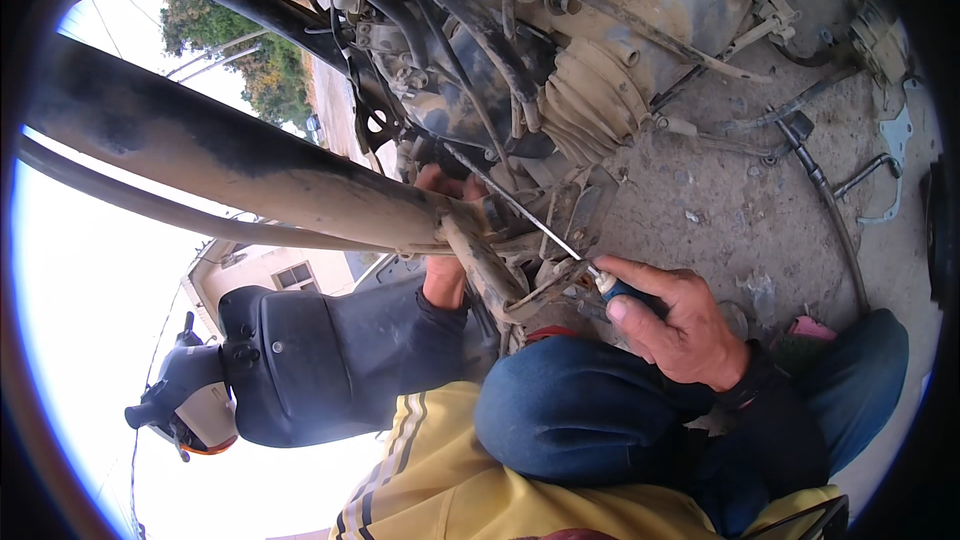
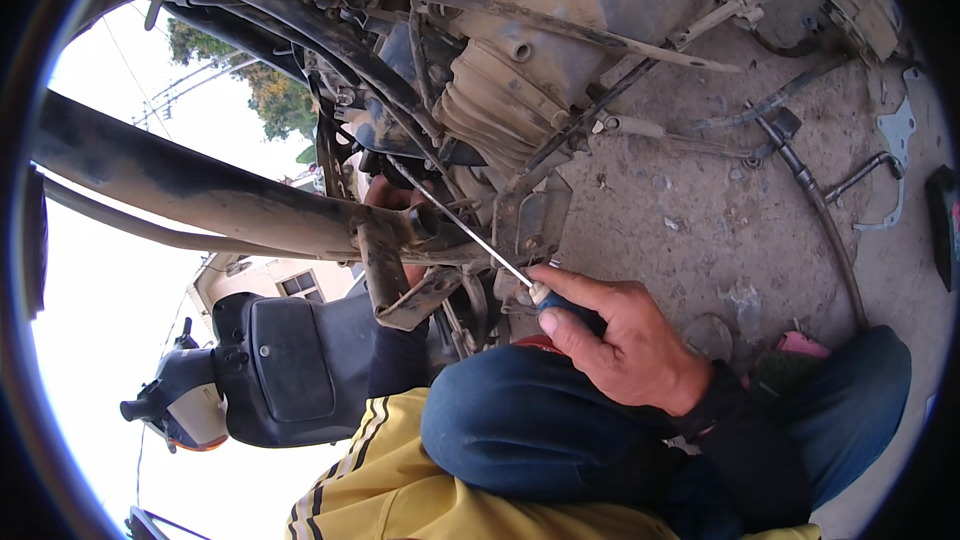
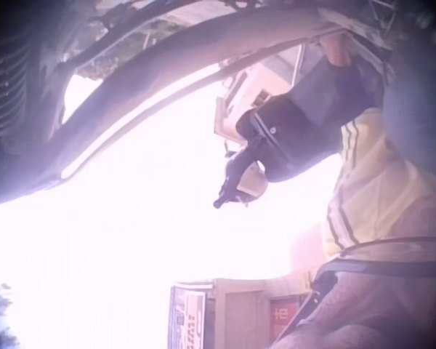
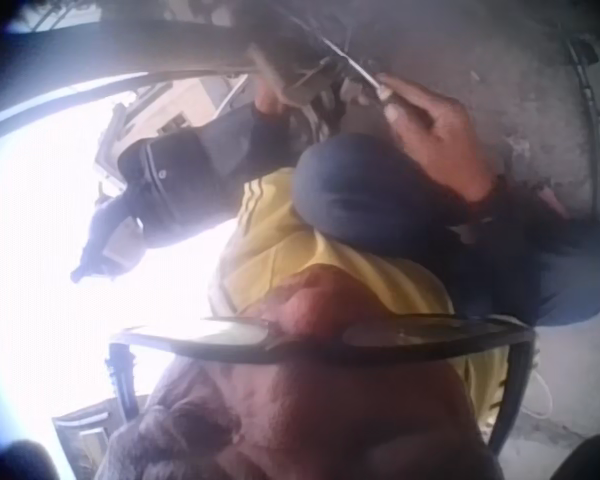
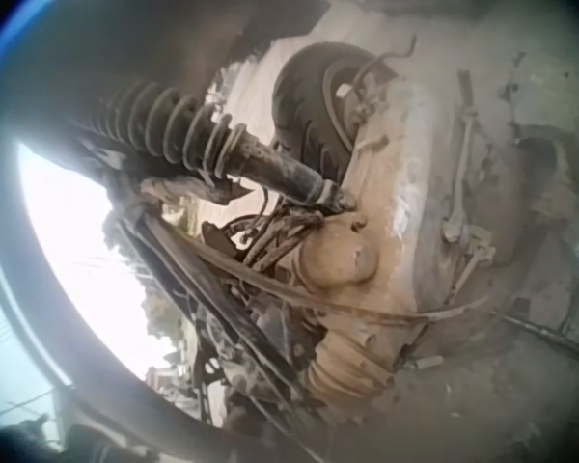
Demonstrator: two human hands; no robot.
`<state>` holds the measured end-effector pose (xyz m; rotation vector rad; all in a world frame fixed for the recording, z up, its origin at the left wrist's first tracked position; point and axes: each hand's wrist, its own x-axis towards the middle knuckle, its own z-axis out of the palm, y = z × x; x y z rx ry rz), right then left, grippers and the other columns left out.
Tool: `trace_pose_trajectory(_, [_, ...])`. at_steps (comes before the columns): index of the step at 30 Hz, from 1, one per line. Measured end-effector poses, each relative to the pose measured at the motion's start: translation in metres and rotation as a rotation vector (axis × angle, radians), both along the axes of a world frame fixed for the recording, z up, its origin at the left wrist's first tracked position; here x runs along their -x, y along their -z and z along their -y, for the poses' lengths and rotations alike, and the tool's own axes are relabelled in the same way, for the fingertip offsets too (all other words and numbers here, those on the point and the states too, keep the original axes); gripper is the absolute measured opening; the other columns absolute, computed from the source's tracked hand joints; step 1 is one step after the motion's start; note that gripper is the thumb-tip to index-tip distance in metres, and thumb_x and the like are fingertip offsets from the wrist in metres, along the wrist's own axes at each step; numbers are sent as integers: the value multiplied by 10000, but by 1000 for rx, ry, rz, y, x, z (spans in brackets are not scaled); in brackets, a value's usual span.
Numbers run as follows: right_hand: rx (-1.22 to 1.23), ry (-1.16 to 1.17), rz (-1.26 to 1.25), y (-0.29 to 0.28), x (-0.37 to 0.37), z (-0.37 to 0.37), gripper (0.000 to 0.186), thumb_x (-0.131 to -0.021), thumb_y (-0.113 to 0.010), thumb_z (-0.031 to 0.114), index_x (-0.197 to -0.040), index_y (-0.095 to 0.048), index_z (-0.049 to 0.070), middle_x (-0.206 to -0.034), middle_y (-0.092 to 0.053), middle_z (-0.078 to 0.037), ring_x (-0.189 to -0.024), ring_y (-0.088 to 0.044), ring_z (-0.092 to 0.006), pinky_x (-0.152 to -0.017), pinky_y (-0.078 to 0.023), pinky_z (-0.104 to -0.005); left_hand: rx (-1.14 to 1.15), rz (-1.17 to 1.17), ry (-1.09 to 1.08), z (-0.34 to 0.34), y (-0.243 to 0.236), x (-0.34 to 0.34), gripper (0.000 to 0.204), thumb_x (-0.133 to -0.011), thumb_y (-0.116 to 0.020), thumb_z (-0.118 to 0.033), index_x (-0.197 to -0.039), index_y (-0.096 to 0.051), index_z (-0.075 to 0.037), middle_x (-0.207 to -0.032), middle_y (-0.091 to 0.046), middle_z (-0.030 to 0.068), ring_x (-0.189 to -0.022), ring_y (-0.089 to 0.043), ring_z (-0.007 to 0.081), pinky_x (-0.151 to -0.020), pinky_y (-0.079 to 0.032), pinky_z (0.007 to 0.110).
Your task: The person uses a wrench and screwdriver to remove a bolt and a sprocket from the motorcycle's engine area. They then inspect the removed sprocket and wipe it with a cloth.
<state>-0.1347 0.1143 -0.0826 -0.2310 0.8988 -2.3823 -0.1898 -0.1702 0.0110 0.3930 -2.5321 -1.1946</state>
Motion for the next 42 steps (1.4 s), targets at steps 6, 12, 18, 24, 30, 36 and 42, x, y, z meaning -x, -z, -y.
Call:
trace_pose_trajectory(6, [-371,169,-326,-9,0,2,463,-953,-649,103,-1389,-564,-26,-830,-618,-94,-554,-621,-197,-516,-512,-320,-64,12,55,3,0,-2,490,-906,-767,-106,-1315,-498,-83,-920,-564,-3,-794,-539,98,-697,-459,265])
trace_pose_trajectory(12, [-672,258,-591,-16,4,-7,472,-930,-660,81,-1390,-578,14,-865,-624,-124,-641,-656,-254,-570,-548,-369,59,165,284,28,-10,-15,502,-1022,-615,-206,-1474,-426,-98,-1163,-585,66,-1066,-622,188,-949,-533,350])
trace_pose_trajectory(18, [-252,231,-227,-14,-3,2,436,-964,-620,74,-1393,-565,17,-1085,-698,-236,-947,-712,-377,-797,-569,-414,149,31,154,11,6,-4,497,-910,-766,-65,-1312,-475,-96,-905,-570,-5,-787,-546,82,-672,-443,247])
trace_pose_trajectory(24, [-314,203,-224,-20,-7,1,427,-969,-615,75,-1391,-567,22,-1055,-700,-237,-938,-710,-384,-793,-563,-412,88,-24,162,8,10,2,476,-891,-785,-32,-1264,-494,-90,-832,-554,-24,-703,-514,58,-604,-416,219])
trace_pose_trajectory(30, [-293,257,-227,-19,-11,9,412,-975,-614,82,-1380,-576,17,-1028,-698,-222,-881,-707,-356,-753,-556,-394,-24,-44,115,11,10,-2,484,-893,-779,-27,-1278,-492,-87,-842,-535,-33,-716,-500,56,-615,-408,217])
trace_pose_trajectory(36, [-236,286,-193,-22,-3,22,405,-969,-622,70,-1369,-586,13,-1007,-696,-213,-852,-704,-341,-735,-553,-388,269,78,393,21,-1,-11,605,-929,-715,-99,-1435,-384,-91,-1139,-507,38,-1028,-527,128,-916,-455,297])
trace_pose_trajectory(42, [-287,264,-253,-19,-4,5,398,-963,-618,54,-1357,-591,12,-1004,-700,-212,-874,-710,-348,-747,-557,-400,-91,62,192,19,5,-6,517,-921,-744,-76,-1337,-438,-97,-1014,-512,4,-880,-511,99,-773,-434,265])
